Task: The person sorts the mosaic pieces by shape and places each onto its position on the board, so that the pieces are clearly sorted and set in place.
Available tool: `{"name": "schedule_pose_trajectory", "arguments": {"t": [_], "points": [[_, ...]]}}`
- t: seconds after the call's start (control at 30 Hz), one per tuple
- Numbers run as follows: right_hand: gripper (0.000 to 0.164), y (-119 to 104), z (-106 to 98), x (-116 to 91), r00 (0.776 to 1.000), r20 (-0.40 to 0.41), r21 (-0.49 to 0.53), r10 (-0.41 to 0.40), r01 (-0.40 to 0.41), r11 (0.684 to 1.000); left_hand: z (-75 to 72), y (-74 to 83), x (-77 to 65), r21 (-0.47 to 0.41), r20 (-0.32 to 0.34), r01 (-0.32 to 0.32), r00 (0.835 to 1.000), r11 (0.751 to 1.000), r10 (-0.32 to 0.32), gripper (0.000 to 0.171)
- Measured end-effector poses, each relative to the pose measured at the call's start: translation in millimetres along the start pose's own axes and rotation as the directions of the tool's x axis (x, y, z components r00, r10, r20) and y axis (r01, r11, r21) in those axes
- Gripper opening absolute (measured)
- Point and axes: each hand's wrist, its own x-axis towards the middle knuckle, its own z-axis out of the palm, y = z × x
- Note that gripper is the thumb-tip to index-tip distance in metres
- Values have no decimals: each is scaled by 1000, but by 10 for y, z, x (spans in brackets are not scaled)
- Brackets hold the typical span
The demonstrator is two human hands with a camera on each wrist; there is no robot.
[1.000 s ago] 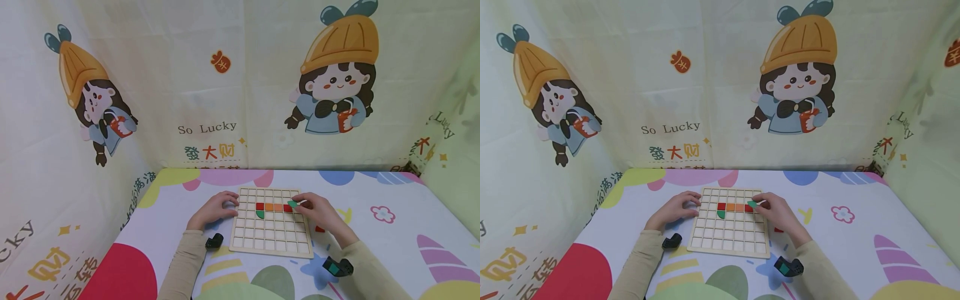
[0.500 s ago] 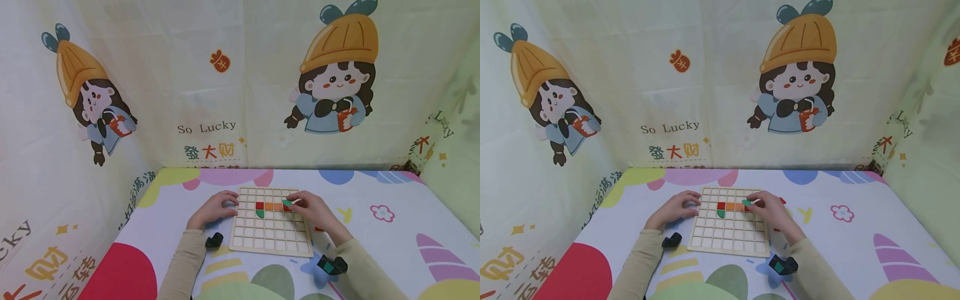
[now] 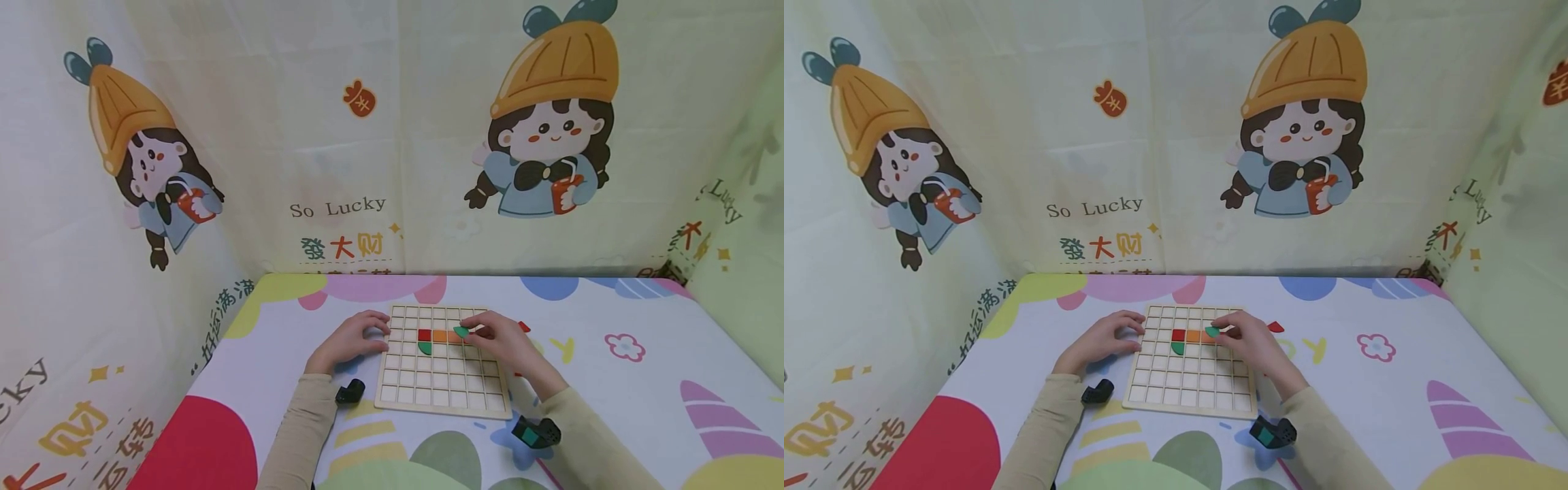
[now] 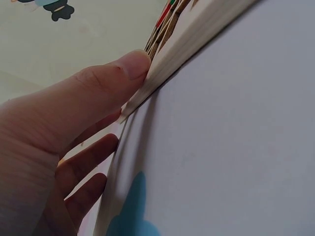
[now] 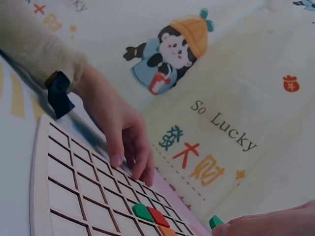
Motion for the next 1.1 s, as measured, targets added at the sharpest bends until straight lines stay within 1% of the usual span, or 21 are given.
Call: {"name": "schedule_pose_trajectory", "arguments": {"t": [0.17, 0.3, 0.43, 0.63, 0.73, 0.9, 1.1], "points": [[33, -9, 39, 27, 1000, 8, 9, 16, -16, 1000, -3, 4, 3, -2, 0, 1, 1000, 1000, -1, 23], [33, -20, 61, 37, 1000, 8, 10, 7, -7, 1000, -7, 8, -1, -4, 1, -7, 1000, 1000, 7, 24], [29, -32, 89, 40, 1000, 16, -13, 1, -1, 1000, -11, 1, 2, -5, 1, -10, 1000, 1000, 10, 24], [25, -51, 163, 49, 999, 43, -38, 27, -26, 999, -8, -15, 13, 4, 4, -5, 1000, 1000, 5, 24], [24, -62, 200, 57, 998, 53, -46, 28, -25, 999, -8, -12, 8, 4, 6, -6, 1000, 1000, 6, 23], [26, -77, 245, 73, 999, 46, -60, 6, -3, 998, -7, -10, 4, 2, 3, -3, 1000, 1000, 3, 24], [26, -79, 276, 88, 999, 33, -45, -1, 2, 999, -8, -2, 5, 0, 1, -9, 1000, 1000, 9, 24]]}}
